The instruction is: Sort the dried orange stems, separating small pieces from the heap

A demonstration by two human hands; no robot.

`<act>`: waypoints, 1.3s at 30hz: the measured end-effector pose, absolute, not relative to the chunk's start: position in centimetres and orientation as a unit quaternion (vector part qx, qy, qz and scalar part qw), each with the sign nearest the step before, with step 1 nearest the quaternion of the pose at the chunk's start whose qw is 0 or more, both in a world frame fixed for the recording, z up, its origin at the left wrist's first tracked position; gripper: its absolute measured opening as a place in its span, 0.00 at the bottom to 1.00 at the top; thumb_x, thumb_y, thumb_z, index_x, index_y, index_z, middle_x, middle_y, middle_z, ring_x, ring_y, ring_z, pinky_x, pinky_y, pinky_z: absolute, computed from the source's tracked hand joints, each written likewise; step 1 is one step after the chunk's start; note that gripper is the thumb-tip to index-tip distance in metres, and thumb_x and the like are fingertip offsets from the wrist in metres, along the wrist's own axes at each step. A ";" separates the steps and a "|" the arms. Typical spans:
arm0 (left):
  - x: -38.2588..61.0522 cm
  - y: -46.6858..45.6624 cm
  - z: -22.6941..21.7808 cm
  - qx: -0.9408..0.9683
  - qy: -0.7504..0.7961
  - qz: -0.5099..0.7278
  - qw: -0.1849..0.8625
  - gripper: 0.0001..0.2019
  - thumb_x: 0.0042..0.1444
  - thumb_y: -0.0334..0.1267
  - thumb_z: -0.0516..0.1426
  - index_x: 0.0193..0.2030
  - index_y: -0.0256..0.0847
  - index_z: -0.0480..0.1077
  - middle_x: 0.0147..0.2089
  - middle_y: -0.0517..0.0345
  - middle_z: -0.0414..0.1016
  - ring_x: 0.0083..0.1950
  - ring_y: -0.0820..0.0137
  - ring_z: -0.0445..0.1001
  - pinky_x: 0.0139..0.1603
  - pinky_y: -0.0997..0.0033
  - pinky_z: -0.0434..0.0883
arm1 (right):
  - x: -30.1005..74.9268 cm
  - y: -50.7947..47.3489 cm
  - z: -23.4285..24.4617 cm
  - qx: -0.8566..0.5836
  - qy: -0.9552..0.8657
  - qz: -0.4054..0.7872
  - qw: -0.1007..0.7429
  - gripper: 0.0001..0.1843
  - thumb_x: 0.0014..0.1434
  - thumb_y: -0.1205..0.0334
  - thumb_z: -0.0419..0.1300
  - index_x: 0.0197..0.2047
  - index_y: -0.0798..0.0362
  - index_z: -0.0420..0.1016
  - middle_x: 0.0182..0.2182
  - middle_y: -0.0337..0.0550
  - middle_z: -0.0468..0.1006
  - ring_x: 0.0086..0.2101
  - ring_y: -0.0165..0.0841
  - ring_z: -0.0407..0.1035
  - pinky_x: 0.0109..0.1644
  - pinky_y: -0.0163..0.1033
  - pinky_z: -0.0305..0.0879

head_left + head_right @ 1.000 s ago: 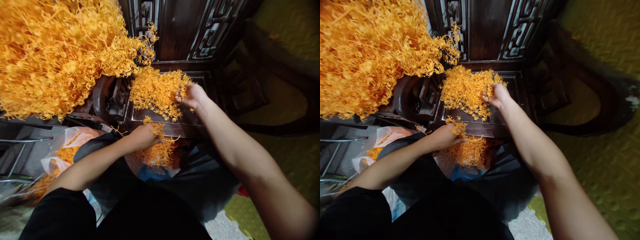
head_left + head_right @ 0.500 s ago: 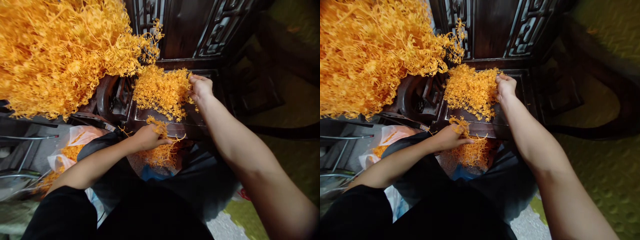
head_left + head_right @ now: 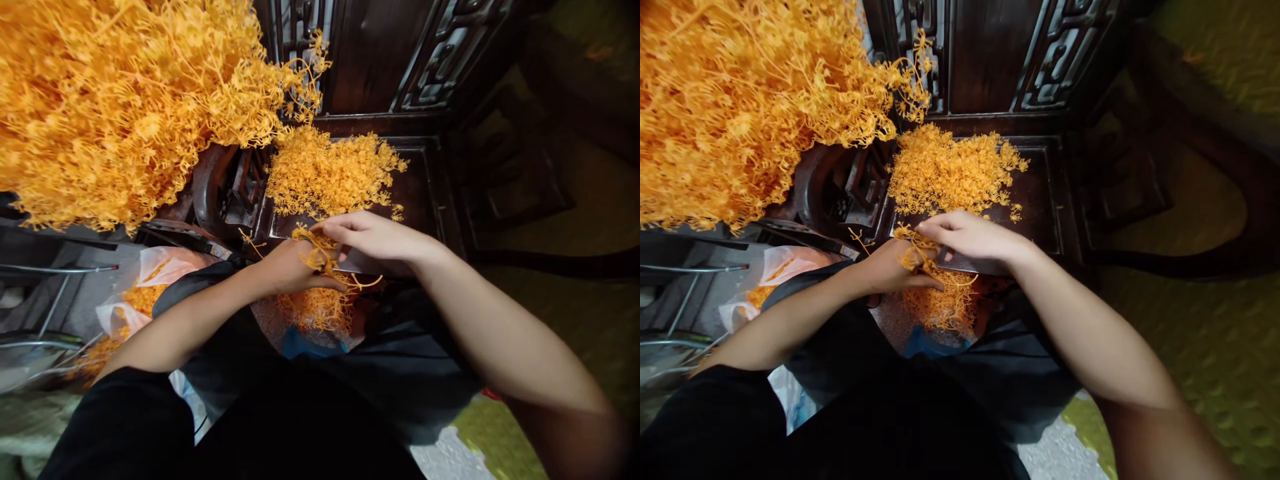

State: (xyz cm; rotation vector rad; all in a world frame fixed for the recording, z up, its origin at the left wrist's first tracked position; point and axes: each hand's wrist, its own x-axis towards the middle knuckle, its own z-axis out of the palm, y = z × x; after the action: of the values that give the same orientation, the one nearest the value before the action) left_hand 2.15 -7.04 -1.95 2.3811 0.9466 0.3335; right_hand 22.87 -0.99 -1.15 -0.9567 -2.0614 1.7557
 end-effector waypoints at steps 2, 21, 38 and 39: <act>2.2 -7.0 -2.0 0.884 0.358 0.131 0.272 0.17 0.62 0.56 0.63 0.46 0.44 0.77 0.46 0.53 0.82 0.46 0.63 0.79 0.45 0.66 0.71 | 22.8 -1.8 -0.9 -0.356 -0.690 0.607 0.168 0.17 0.63 0.46 0.64 0.43 0.52 0.82 0.33 0.42 0.82 0.26 0.30 0.71 0.32 0.39 0.68; 3.4 -6.7 0.4 0.782 0.394 0.172 0.451 0.30 0.73 0.55 0.43 0.19 0.43 0.54 0.17 0.65 0.55 0.20 0.78 0.55 0.24 0.72 0.55 | 25.6 5.8 -3.8 -0.507 -0.532 0.326 0.595 0.06 0.63 0.63 0.67 0.35 0.56 0.77 0.28 0.40 0.75 0.24 0.26 0.70 0.34 0.40 0.72; 1.6 -7.3 -1.0 0.824 0.340 0.104 0.441 0.26 0.73 0.49 0.47 0.23 0.40 0.59 0.21 0.66 0.55 0.23 0.77 0.56 0.28 0.71 0.56 | 21.6 -3.3 -2.0 -0.354 -0.550 0.660 0.369 0.18 0.65 0.44 0.62 0.42 0.51 0.74 0.29 0.37 0.68 0.29 0.29 0.62 0.31 0.37 0.60; 1.7 -7.3 -1.0 0.824 0.342 0.113 0.437 0.26 0.73 0.50 0.47 0.23 0.40 0.60 0.21 0.65 0.57 0.24 0.76 0.57 0.28 0.71 0.57 | 21.2 -3.8 -2.2 -0.345 -0.572 0.660 0.345 0.22 0.66 0.39 0.60 0.41 0.51 0.74 0.29 0.38 0.68 0.30 0.29 0.62 0.32 0.37 0.60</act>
State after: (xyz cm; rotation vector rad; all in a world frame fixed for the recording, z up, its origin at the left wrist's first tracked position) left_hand 1.70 -7.26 -1.02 2.0488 0.8515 0.2798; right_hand 21.20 -3.80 -2.16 -0.8964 -1.4843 1.7139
